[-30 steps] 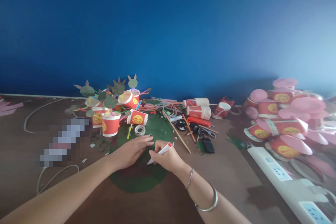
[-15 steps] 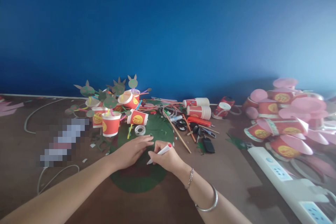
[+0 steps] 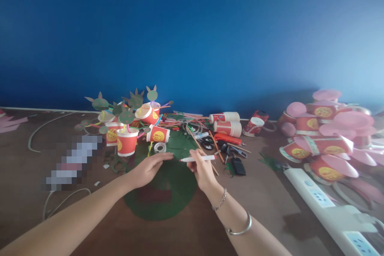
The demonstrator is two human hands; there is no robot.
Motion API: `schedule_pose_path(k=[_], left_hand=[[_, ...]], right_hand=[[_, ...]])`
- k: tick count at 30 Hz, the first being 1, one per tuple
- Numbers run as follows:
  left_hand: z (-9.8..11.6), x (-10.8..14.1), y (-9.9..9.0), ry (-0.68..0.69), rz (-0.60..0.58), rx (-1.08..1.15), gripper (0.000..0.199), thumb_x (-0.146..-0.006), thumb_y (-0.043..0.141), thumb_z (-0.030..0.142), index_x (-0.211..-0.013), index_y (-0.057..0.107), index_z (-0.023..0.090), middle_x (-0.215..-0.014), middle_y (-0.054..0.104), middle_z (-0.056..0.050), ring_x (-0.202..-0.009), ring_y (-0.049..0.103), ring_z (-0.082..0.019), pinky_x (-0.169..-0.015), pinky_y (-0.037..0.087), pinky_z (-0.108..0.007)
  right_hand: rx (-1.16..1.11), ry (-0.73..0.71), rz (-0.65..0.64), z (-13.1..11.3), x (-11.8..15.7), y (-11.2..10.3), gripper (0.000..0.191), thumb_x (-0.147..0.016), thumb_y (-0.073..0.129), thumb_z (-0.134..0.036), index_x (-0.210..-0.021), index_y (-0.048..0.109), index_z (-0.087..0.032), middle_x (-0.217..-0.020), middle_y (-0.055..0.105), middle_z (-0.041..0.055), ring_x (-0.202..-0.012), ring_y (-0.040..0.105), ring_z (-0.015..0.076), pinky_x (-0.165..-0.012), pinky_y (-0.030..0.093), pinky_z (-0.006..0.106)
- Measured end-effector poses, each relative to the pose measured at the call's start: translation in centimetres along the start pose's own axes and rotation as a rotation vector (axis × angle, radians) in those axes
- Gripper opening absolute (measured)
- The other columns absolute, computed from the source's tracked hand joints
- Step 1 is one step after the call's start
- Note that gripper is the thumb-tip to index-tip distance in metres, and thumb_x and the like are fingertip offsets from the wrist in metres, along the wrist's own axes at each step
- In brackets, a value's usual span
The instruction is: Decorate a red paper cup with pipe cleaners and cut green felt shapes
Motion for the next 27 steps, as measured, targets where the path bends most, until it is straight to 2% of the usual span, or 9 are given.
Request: schedule_pose_path(k=[6,9,11,15,21,27], left_hand=[[-0.2,-0.3,-0.8,-0.068,0.046,0.105,0.036,-0.089,0.034,0.019,-0.115,0.059,0.021,-0.12,0.062,-0.004,-0.114,0.054,-0.018,-0.101,0.041,-0.033],[-0.1,-0.3,-0.9,-0.072,0.048,0.107,0.035,-0.09,0.035,0.021,-0.114,0.06,0.021,-0.119,0.062,-0.004,-0.112,0.055,-0.018,-0.1,0.041,-0.033],[-0.1,-0.3,-0.8,-0.069,0.045,0.108,0.035,-0.09,0.035,0.021,-0.114,0.06,0.021,-0.119,0.062,-0.004,-0.112,0.055,-0.018,-0.099,0.042,-0.033],[-0.2,-0.3,-0.6,-0.044,0.044,0.098,0.036,-0.089,0.034,0.018,-0.113,0.06,0.021,-0.12,0.062,-0.004,-0.112,0.055,-0.017,-0.1,0.041,-0.033],[-0.4,-0.3,-0.6,-0.031,0.047,0.088,0.036,-0.089,0.033,0.016,-0.112,0.06,0.02,-0.119,0.062,-0.004,-0.112,0.055,-0.016,-0.1,0.041,-0.032],[-0.3,-0.3,-0.6,-0.023,0.047,0.083,0.036,-0.088,0.033,0.015,-0.111,0.061,0.02,-0.118,0.062,-0.005,-0.112,0.055,-0.016,-0.1,0.041,-0.031]], right_hand=[[-0.047,0.019,0.068,-0.1,-0.3,-0.2,0.032,-0.068,0.063,-0.045,-0.063,0.041,-0.021,-0.048,0.045,-0.005,-0.041,0.043,0.0085,-0.039,0.032,0.021],[0.066,-0.034,0.003,-0.5,0.1,0.0,0.035,-0.072,0.059,-0.044,-0.057,0.036,-0.021,-0.041,0.038,-0.0073,-0.037,0.036,0.007,-0.037,0.026,0.02],[0.204,-0.065,-0.089,-0.7,0.5,0.4,0.033,-0.072,0.058,-0.037,-0.055,0.035,-0.021,-0.038,0.037,-0.0082,-0.035,0.034,0.0062,-0.037,0.024,0.019],[0.482,-0.111,-0.242,-0.7,1.2,1.1,0.024,-0.068,0.056,-0.023,-0.053,0.038,-0.021,-0.038,0.047,-0.0061,-0.037,0.045,0.008,-0.04,0.03,0.018],[0.591,-0.15,-0.223,-0.1,1.0,1.1,0.025,-0.066,0.05,-0.021,-0.049,0.031,-0.022,-0.032,0.041,-0.008,-0.031,0.042,0.0075,-0.036,0.028,0.016],[0.62,-0.128,-0.237,-0.2,1.1,1.1,0.024,-0.065,0.049,-0.021,-0.049,0.031,-0.022,-0.032,0.04,-0.0081,-0.029,0.041,0.0071,-0.034,0.025,0.015]])
Point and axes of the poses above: each hand's wrist, its own x-axis away from the middle knuckle, its own y-axis out of the palm, z = x × y, the point moved 3 cm from there along -x, towards the middle knuckle
